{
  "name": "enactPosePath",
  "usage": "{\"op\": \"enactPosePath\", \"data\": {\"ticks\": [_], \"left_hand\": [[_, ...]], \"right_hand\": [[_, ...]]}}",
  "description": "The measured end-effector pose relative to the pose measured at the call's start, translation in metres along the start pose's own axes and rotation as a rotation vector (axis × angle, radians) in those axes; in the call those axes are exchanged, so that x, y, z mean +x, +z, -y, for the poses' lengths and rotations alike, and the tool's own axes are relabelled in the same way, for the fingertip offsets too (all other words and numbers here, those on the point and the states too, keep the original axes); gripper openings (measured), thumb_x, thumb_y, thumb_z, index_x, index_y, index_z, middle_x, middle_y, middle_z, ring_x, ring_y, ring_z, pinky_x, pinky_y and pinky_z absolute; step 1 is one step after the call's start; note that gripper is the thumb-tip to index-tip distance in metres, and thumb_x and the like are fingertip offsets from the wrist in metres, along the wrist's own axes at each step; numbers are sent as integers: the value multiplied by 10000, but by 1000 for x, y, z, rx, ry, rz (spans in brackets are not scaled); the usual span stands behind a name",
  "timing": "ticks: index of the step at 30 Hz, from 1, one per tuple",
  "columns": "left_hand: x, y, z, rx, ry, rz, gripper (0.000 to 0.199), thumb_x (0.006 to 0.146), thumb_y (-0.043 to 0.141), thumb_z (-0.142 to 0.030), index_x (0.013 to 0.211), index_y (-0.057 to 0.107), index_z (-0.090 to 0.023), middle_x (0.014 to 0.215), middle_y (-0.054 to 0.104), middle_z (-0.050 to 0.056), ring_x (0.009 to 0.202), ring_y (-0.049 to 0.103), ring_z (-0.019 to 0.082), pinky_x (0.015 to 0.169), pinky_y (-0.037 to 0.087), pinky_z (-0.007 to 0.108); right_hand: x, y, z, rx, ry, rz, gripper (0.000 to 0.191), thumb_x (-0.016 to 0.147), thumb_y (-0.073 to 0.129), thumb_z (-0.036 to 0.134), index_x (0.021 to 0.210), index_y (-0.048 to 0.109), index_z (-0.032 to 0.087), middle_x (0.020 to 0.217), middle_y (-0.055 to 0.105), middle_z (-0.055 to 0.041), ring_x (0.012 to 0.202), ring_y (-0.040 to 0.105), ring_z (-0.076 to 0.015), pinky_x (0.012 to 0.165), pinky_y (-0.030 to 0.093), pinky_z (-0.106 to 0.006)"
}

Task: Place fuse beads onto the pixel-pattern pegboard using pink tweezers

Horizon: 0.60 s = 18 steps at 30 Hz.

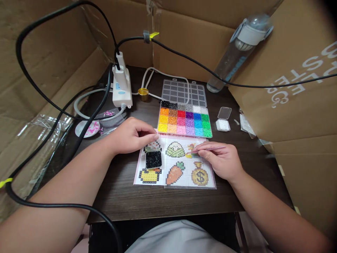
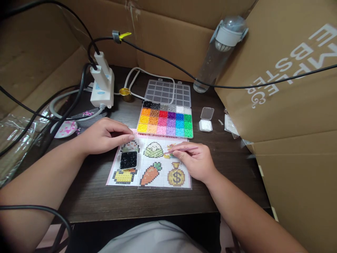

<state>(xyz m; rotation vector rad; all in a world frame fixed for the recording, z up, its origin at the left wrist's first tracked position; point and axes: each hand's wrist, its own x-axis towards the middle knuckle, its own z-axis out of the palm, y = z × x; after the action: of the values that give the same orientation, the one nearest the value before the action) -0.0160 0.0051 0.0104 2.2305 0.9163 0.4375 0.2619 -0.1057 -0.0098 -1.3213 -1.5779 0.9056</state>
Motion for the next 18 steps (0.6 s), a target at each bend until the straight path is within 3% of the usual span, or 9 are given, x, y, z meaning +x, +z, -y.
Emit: {"op": "enactPosePath", "data": {"ticks": [11, 15, 18], "left_hand": [[-1, 0, 3, 2, 11, 8, 309, 846, 577, -394, 827, 751, -138, 706, 708, 45, 604, 582, 120, 561, 399, 222], [-3, 1, 4, 2, 29, 31, 324, 860, 564, -386, 813, 752, -126, 672, 687, 49, 584, 557, 113, 551, 374, 227], [-4, 3, 5, -10, 28, 24, 306, 859, 567, -366, 831, 756, -128, 675, 686, 47, 587, 547, 110, 552, 370, 229]], "right_hand": [[1, -2, 2, 57, 29, -59, 124, 850, 667, 228, 821, 784, 255, 857, 770, -17, 813, 725, -178, 726, 600, -274], [23, 2, 16, 22, 0, -178, 100, 831, 689, 268, 806, 784, 253, 849, 764, -34, 816, 719, -212, 728, 599, -325], [48, 18, 31, -36, -59, -215, 106, 827, 687, 266, 785, 783, 253, 815, 760, -35, 805, 714, -213, 745, 600, -347]]}}
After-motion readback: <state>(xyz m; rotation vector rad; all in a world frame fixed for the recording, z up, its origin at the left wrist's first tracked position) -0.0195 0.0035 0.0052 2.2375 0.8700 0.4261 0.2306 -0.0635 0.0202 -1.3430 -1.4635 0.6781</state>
